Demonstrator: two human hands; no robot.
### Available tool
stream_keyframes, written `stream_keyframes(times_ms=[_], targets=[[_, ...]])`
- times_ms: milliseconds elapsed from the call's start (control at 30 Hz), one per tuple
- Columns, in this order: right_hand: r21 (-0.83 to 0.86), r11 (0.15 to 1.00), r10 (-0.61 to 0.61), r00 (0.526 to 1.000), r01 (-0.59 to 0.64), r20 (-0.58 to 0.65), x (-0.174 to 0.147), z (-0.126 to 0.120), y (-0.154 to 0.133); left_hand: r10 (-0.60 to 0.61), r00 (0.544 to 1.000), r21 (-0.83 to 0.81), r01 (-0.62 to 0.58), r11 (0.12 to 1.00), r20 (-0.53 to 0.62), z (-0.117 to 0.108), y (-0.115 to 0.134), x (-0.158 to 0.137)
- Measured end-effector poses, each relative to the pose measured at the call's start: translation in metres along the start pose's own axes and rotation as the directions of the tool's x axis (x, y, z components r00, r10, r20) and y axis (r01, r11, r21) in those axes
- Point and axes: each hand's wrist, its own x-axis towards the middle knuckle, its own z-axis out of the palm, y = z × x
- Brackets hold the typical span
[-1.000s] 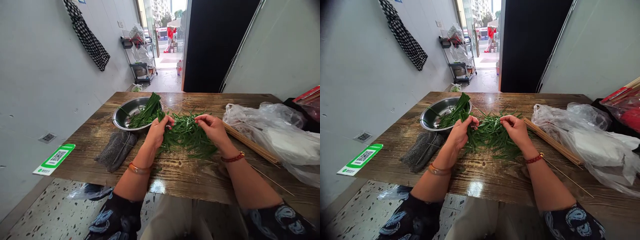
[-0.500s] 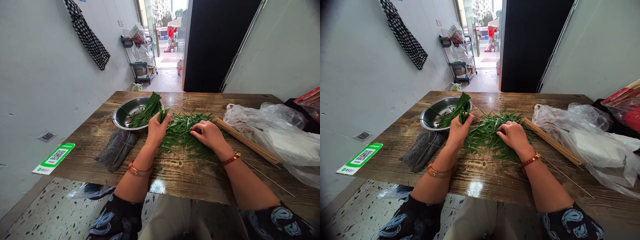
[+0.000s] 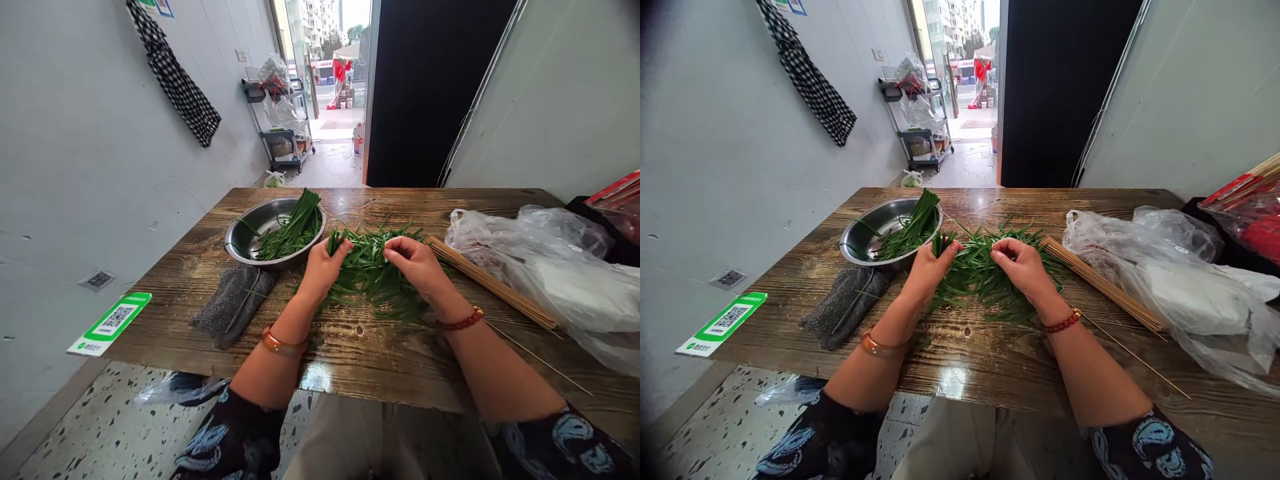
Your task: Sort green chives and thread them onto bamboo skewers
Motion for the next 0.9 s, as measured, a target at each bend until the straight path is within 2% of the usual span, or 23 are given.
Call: stream_keyframes(times_ms=[133,300,400,533,633,767,833,900], targets=[[0.07,0.998,-0.012,1.0,0.011,0.003,-0.004,0.007,-0.005,-0.021,0.993,-0.069,0.029,0.997,0.117,0.008,-0.001,-0.005],[0.05,0.997,-0.049,0.999,0.05,-0.023,-0.008,0.017,-0.007,-0.031,0.972,-0.17,0.072,0.983,0.231,0.013,0.005,-0.011],[-0.044,0.988,-0.152,0.987,0.15,-0.043,-0.011,0.021,-0.011,-0.062,0.952,-0.207,0.129,0.97,0.3,0.013,0.011,-0.014],[-0.191,0.935,-0.307,0.952,0.298,-0.016,-0.013,0.017,-0.021,-0.121,0.936,-0.228,0.204,0.952,0.331,0.012,0.014,-0.015],[-0.217,0.941,-0.283,0.956,0.261,-0.076,-0.009,0.005,-0.02,-0.171,0.934,-0.248,0.255,0.935,0.313,0.01,0.012,-0.013],[-0.253,0.955,-0.212,0.952,0.155,-0.22,0.002,-0.02,-0.006,-0.187,0.964,-0.337,0.243,0.91,0.191,0.002,0.011,-0.006],[-0.324,0.937,-0.198,0.961,0.128,-0.191,0.007,-0.031,0.002,-0.165,0.976,-0.372,0.206,0.905,0.14,-0.002,0.012,-0.003],[-0.444,0.887,-0.198,0.974,0.129,-0.113,0.01,-0.038,0.007,-0.143,0.983,-0.375,0.175,0.91,0.111,-0.005,0.013,-0.001]])
